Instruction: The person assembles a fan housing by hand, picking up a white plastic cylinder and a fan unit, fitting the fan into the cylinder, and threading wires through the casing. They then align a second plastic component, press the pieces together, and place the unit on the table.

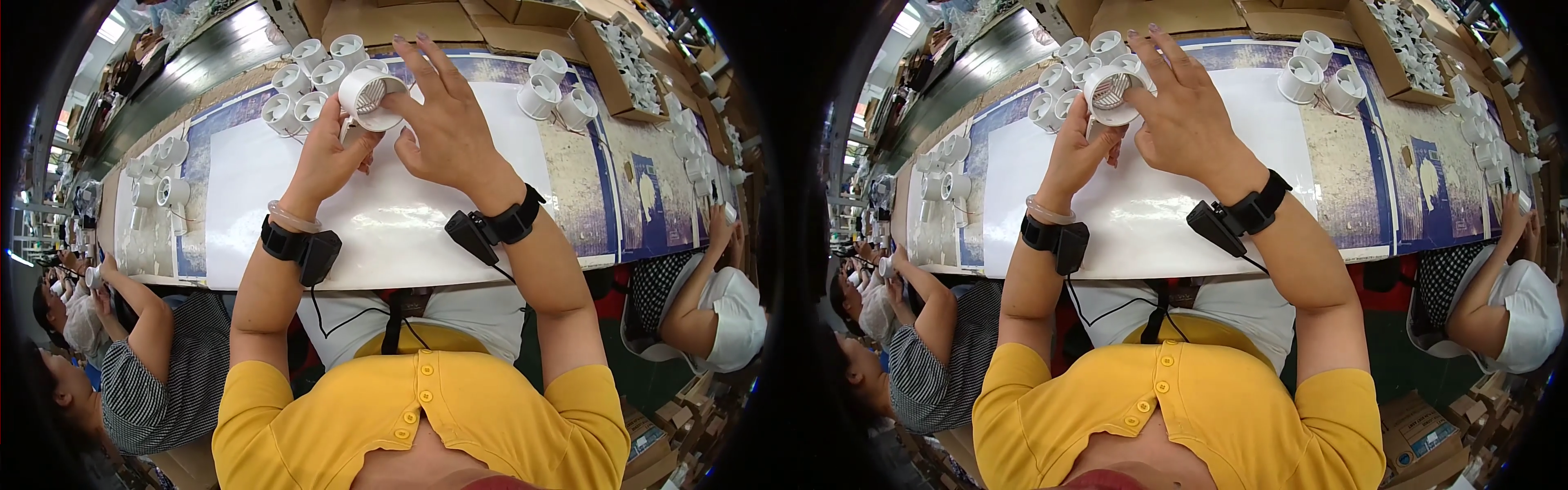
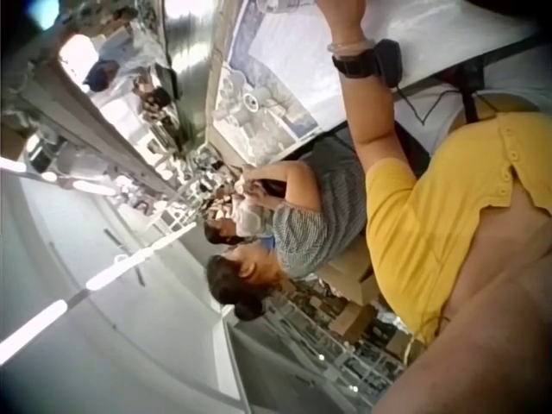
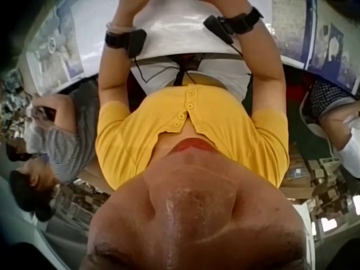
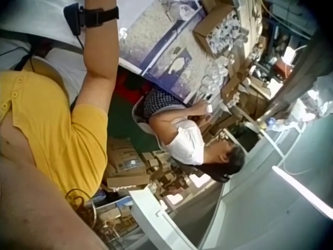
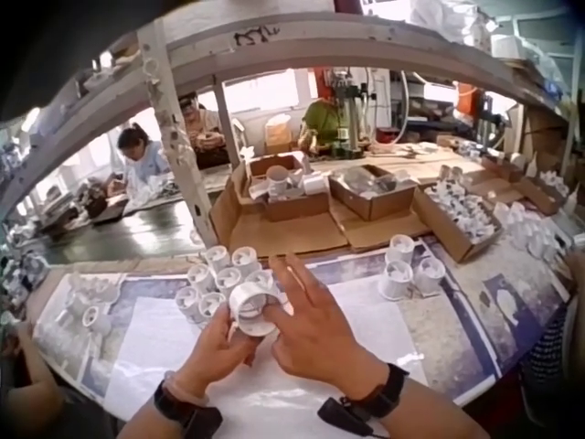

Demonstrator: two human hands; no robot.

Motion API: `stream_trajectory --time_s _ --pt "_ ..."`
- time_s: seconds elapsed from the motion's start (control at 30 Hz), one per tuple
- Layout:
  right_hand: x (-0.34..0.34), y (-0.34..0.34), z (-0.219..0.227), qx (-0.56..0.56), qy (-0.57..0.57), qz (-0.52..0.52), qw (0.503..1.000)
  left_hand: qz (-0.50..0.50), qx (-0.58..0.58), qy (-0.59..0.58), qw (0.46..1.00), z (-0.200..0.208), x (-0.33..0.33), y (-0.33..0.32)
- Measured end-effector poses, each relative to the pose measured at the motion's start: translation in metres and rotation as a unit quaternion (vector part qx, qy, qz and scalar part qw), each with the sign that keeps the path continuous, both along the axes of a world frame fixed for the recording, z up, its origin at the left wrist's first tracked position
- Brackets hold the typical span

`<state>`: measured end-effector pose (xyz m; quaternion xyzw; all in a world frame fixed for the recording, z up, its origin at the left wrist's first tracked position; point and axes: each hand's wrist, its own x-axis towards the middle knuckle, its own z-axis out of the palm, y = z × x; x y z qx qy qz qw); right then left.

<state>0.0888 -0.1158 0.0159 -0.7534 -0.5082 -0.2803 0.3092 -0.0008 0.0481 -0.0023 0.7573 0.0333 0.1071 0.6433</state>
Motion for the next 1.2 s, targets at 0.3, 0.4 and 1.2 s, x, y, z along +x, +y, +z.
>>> stream_trajectory --time_s 0.3,0.4,1.2 --pt "-0.001 0.007 -0.009 0.023 0.041 0.028 0.999 -0.020 -0.017 -0.018 1.000 -0.003 0.001 0.002" --pt "0.005 0.002 -0.003 0.085 0.102 0.105 0.986 -0.036 -0.040 -0.026 0.998 -0.003 0.001 0.004" --pt "0.037 -0.016 -0.003 0.311 0.330 0.137 0.880 -0.066 0.456 -0.087 0.883 0.005 -0.001 -0.018"
